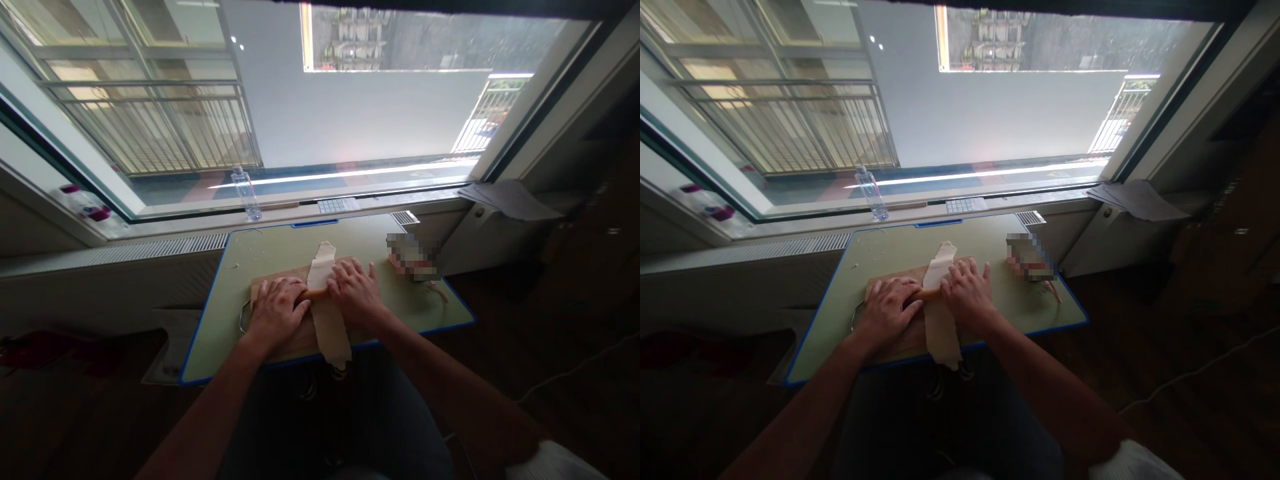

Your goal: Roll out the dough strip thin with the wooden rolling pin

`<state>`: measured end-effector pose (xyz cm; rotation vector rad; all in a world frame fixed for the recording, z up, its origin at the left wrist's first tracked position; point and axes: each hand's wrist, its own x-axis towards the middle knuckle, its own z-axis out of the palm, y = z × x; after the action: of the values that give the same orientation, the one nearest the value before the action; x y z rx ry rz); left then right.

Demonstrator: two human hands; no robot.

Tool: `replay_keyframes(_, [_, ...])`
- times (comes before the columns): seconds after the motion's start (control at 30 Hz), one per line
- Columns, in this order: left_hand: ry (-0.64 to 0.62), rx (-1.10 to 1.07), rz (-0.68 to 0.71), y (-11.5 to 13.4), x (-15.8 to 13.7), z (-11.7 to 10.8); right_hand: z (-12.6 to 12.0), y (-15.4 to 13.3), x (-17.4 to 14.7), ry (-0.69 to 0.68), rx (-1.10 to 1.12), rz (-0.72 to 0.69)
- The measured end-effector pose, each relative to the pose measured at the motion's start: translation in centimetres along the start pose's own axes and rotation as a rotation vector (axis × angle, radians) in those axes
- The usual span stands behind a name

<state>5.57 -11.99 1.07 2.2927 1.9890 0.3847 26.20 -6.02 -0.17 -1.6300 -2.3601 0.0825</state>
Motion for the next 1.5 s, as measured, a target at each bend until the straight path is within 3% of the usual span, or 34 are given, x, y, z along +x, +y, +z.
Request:
replay_keyframes(0.27, [-0.086,0.117,-0.166,-1.1,3.7,1.2,0.4,0.6,2.6,0.011,-0.026,0.058])
replay_keyframes(0.77, [-0.170,0.042,-0.209,-3.9,12.6,1.6,1.3,2.0,11.1,-0.025,0.066,0.148])
replay_keyframes(0.93, [-0.109,0.077,-0.219,-4.6,15.0,1.9,2.0,2.5,13.5,-0.022,0.060,0.160])
replay_keyframes(1.17, [-0.067,0.074,-0.220,-4.2,14.9,1.8,1.9,2.4,13.3,-0.047,0.056,0.165])
replay_keyframes(1.5, [-0.162,0.107,-0.221,-2.7,10.8,1.3,0.8,1.4,8.1,-0.105,0.039,0.171])
